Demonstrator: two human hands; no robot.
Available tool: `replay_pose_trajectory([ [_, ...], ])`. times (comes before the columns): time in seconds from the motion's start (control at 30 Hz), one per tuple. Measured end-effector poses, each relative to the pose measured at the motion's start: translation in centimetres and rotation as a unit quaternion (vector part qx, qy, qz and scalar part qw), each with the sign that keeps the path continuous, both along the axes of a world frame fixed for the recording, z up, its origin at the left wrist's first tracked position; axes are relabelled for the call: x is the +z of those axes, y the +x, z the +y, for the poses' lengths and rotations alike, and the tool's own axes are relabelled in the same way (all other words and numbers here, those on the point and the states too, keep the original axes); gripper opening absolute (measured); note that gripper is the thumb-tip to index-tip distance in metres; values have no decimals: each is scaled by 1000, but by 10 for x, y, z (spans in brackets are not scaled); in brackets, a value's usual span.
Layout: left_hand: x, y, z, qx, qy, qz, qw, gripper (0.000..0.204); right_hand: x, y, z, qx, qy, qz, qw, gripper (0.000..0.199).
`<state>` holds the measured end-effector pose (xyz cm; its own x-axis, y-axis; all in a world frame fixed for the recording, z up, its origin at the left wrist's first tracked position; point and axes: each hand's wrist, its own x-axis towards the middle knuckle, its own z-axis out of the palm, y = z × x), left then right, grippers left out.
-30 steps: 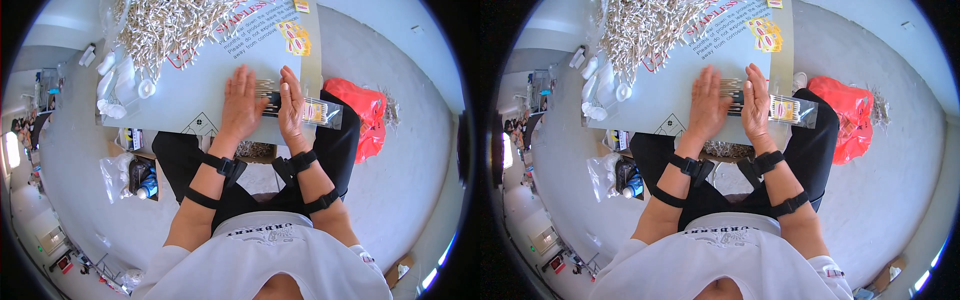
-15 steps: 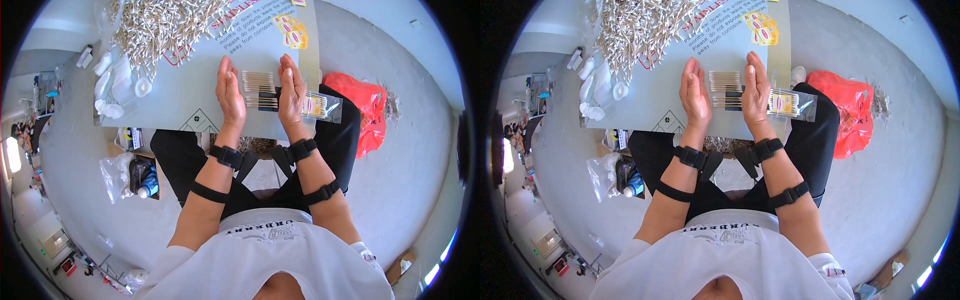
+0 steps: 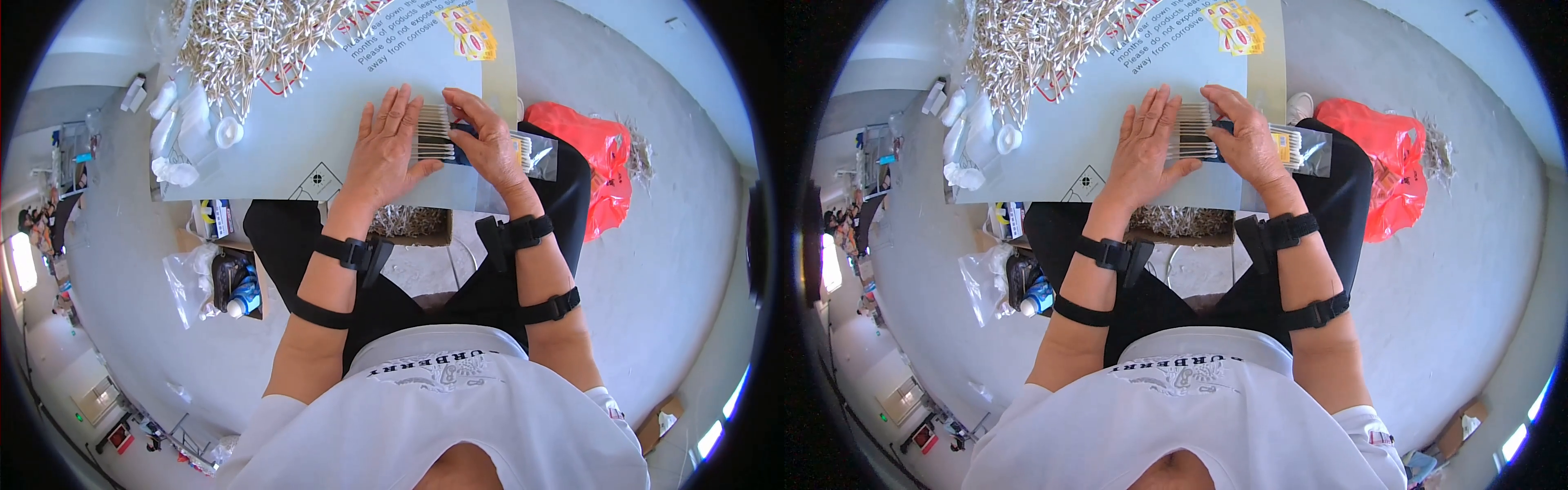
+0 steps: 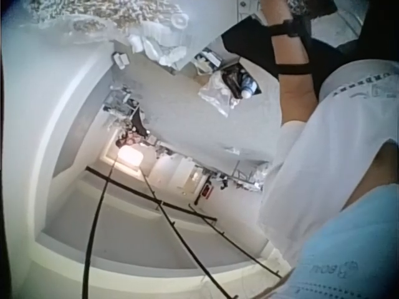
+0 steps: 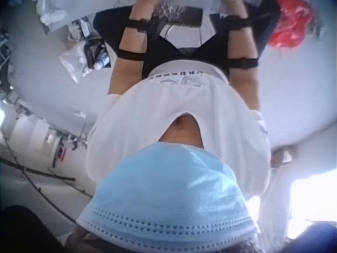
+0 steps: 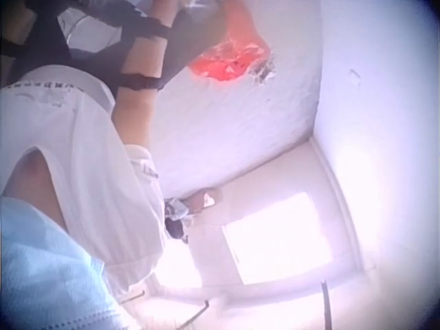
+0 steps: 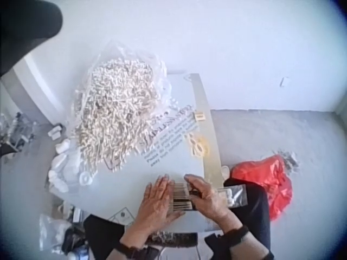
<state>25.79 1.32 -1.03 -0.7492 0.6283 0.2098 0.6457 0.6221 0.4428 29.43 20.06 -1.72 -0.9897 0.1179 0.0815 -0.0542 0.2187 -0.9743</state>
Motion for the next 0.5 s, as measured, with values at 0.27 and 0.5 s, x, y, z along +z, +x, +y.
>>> replay_pose_trajectory([
  [0.27, -16, -1, 4, 41, -8, 8, 999, 60, -10, 2, -9, -97, -88, 3, 991, 36],
  [0.5, -23, -14, 33, 130, 358, -98, 919, 47, -22, -14, -42, -181, -142, 88, 969, 34],
])
